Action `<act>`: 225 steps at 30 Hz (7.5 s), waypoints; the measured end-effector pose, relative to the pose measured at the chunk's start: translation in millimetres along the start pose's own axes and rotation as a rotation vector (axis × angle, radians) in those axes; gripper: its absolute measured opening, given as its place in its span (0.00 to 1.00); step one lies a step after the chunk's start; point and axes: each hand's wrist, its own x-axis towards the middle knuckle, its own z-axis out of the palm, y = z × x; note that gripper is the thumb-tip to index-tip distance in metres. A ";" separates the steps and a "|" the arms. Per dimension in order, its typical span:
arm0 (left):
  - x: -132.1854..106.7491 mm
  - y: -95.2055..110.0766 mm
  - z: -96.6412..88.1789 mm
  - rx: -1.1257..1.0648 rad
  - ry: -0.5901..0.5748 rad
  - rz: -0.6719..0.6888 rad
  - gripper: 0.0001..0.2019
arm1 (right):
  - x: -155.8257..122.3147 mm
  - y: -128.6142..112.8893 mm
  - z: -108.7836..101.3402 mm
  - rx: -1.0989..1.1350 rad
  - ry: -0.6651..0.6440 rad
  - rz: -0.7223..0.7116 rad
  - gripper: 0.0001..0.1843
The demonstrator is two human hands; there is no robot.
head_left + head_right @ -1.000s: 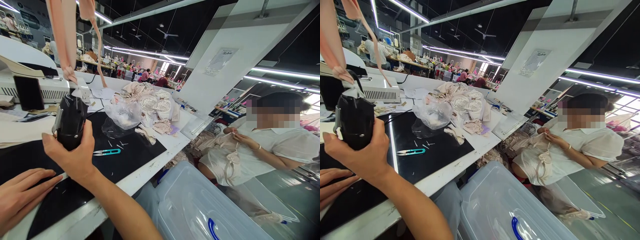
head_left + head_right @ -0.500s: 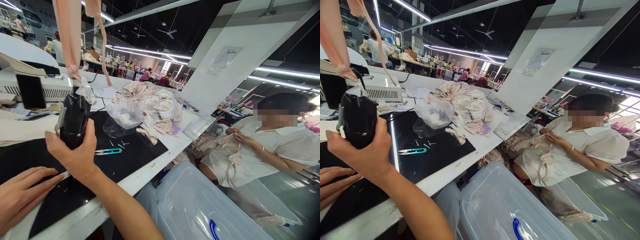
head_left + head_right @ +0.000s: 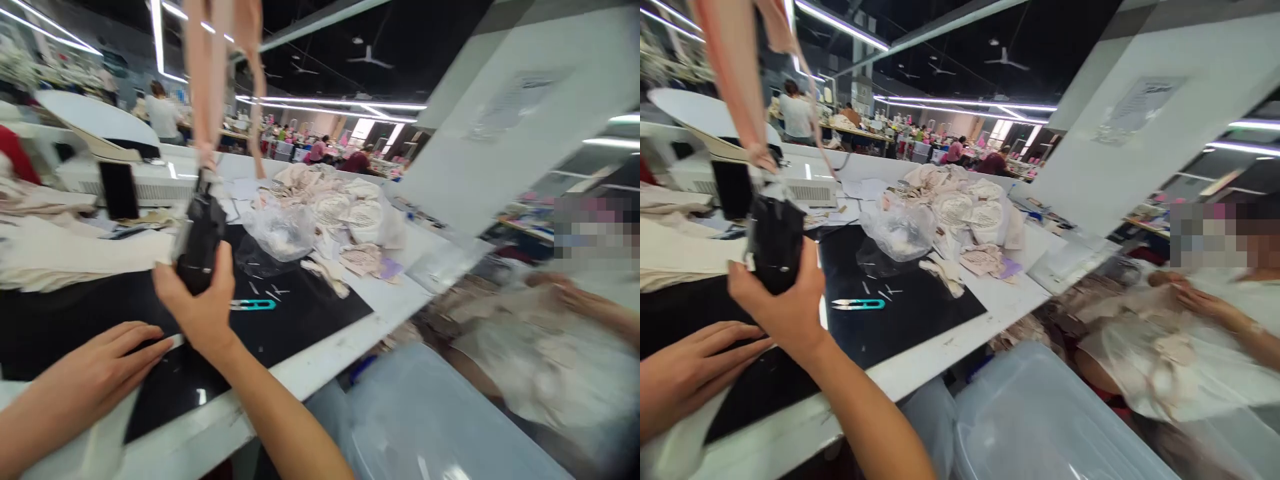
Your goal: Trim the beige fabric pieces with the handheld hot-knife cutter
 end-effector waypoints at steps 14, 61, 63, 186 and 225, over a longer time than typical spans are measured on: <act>23.4 15.5 0.4 0.108 -0.214 -0.014 0.12 | 16.9 10.4 -24.7 0.104 0.075 -0.114 0.21; 4.0 19.3 0.3 0.035 -0.136 -0.100 0.09 | 9.1 13.2 -7.7 0.159 -0.027 -0.042 0.27; 5.9 19.9 -0.6 0.041 -0.140 -0.099 0.09 | 7.6 15.1 -6.6 0.169 -0.032 -0.041 0.27; 4.8 7.2 -23.7 -0.045 -0.371 -0.397 0.17 | -21.5 -8.6 -16.8 -0.054 0.099 -0.166 0.21; -2.8 34.7 -25.8 0.058 -0.383 -0.159 0.25 | -37.0 -13.8 -16.1 0.025 0.099 -0.120 0.22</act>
